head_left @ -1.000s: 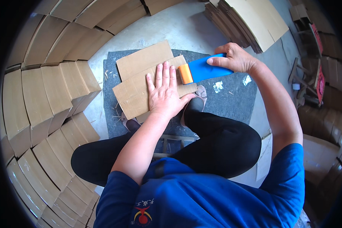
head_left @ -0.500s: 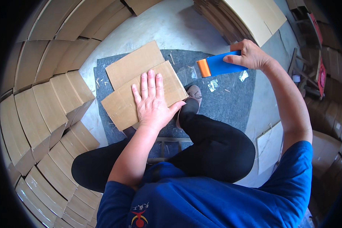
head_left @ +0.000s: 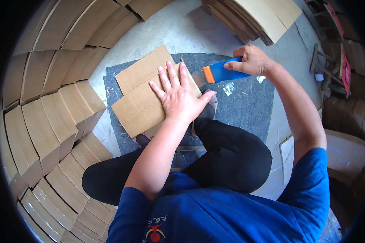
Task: Taping cardboard boxes and stacking them in a storage area.
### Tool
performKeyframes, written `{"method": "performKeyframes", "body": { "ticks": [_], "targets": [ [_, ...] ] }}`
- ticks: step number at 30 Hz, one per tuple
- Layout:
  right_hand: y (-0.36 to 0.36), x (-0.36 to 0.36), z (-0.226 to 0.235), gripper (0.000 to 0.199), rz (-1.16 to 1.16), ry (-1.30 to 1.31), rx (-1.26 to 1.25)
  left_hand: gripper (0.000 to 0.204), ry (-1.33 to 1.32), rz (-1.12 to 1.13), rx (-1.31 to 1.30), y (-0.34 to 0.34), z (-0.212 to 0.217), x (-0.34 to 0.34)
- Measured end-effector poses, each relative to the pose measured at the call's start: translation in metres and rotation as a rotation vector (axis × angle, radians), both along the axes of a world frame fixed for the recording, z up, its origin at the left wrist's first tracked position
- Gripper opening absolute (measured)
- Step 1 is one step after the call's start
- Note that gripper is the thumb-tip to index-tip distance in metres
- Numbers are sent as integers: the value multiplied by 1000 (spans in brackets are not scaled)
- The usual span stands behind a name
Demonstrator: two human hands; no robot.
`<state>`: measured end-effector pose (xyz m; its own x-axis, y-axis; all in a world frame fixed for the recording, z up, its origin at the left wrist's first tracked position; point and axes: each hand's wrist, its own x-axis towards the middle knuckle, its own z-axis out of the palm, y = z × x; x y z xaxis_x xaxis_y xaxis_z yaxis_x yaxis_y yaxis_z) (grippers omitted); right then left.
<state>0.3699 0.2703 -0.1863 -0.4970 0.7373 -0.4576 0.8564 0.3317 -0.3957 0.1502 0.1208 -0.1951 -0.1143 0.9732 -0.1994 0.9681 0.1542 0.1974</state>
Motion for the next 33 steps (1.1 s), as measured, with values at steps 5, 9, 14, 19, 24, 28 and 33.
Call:
{"method": "performKeyframes", "body": {
  "ticks": [5, 9, 14, 19, 24, 28, 33],
  "targets": [
    [5, 13, 14, 62, -117, 30, -95, 104, 18, 27, -10, -1, -5, -11],
    [11, 31, 25, 66, -110, 61, -115, 102, 5, 14, -7, -2, -11, -10],
    [3, 17, 18, 70, -25, -45, 66, 103, 16, 7, -28, 0, -8, -6],
    [-29, -56, 24, 55, 126, -216, 75, 109, 11, 0, -15, -3, -11, -6],
    [-62, -107, 55, 42, 214, -241, 109, 112, -23, -49, -1, -9, -5, -10],
    [-66, -100, 56, 34, 270, -170, 64, 110, -107, -128, -35, -12, -2, -17],
    [-104, -69, -16, 51, 405, -9, 261, 109, -101, -225, -55, -12, -4, -26]
  ]
}}
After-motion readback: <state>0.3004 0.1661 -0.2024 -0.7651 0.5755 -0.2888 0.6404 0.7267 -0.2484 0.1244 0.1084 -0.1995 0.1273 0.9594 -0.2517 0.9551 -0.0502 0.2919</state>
